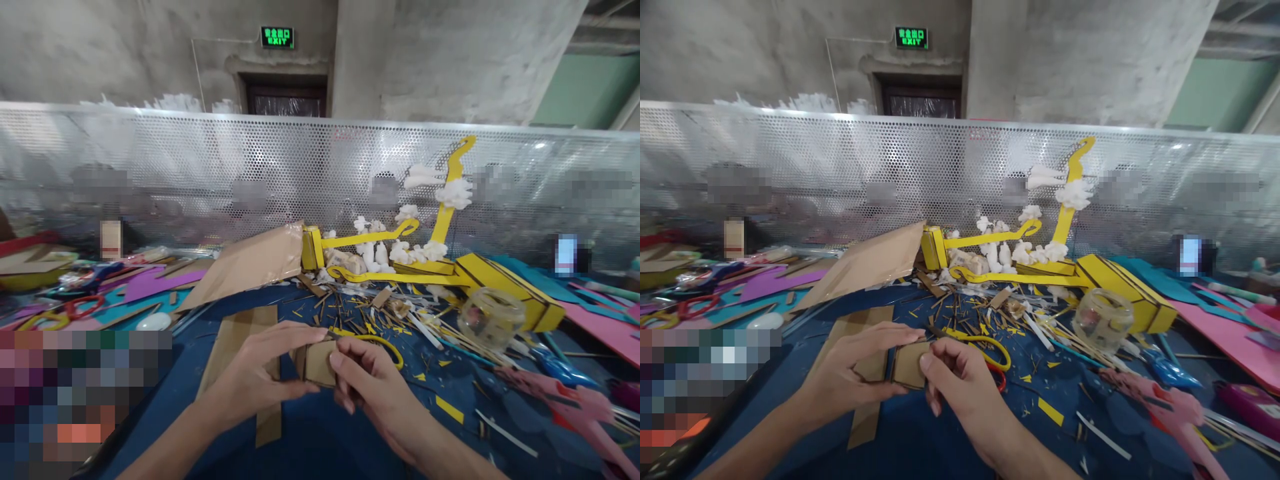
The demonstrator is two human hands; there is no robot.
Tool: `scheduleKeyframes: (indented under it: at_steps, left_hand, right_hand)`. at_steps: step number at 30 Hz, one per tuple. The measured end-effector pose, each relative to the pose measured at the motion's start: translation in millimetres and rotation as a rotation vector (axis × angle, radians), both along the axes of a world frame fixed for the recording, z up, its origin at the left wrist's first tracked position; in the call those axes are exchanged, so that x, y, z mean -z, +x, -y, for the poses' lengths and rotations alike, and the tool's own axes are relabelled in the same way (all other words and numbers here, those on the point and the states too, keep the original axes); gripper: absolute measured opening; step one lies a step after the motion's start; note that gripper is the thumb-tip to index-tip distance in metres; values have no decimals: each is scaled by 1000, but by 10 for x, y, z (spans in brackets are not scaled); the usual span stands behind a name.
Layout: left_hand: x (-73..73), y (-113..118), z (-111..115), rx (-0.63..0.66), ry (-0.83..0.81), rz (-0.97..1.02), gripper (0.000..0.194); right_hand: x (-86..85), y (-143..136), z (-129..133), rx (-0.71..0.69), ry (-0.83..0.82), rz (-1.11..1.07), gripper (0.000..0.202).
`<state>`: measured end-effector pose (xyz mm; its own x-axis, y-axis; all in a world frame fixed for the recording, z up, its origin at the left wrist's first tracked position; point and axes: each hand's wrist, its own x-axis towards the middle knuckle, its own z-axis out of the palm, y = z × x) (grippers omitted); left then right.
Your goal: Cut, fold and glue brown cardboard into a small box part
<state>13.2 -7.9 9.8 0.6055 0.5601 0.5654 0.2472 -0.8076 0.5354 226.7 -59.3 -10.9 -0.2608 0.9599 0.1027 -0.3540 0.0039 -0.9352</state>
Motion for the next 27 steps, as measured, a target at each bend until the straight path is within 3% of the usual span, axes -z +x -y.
scheduleKeyframes:
  at_steps: [9, 13, 17, 20, 23, 27]
  left_hand:
    - [15, -22, -27, -91, 106, -52, 58]
    - [-47, 13, 42, -131, 49, -133, 57]
    - [-65, 122, 119, -147, -84, -20, 24]
    - [-47, 170, 109, -257, -221, 89, 23]
    - [-26, 142, 53, -306, -393, 166, 29]
    - [4, 78, -15, -293, -452, 209, 29]
  right_hand:
    - [40, 23, -78, 153, 16, -20, 43]
    - [27, -4, -58, 95, 24, -34, 41]
    - [44, -4, -76, -1, 81, 42, 42]
    - [-1, 200, -175, -13, 195, 380, 33]
    - [-42, 562, -300, 169, 384, 1103, 9]
    - [42, 851, -365, 150, 325, 1245, 14]
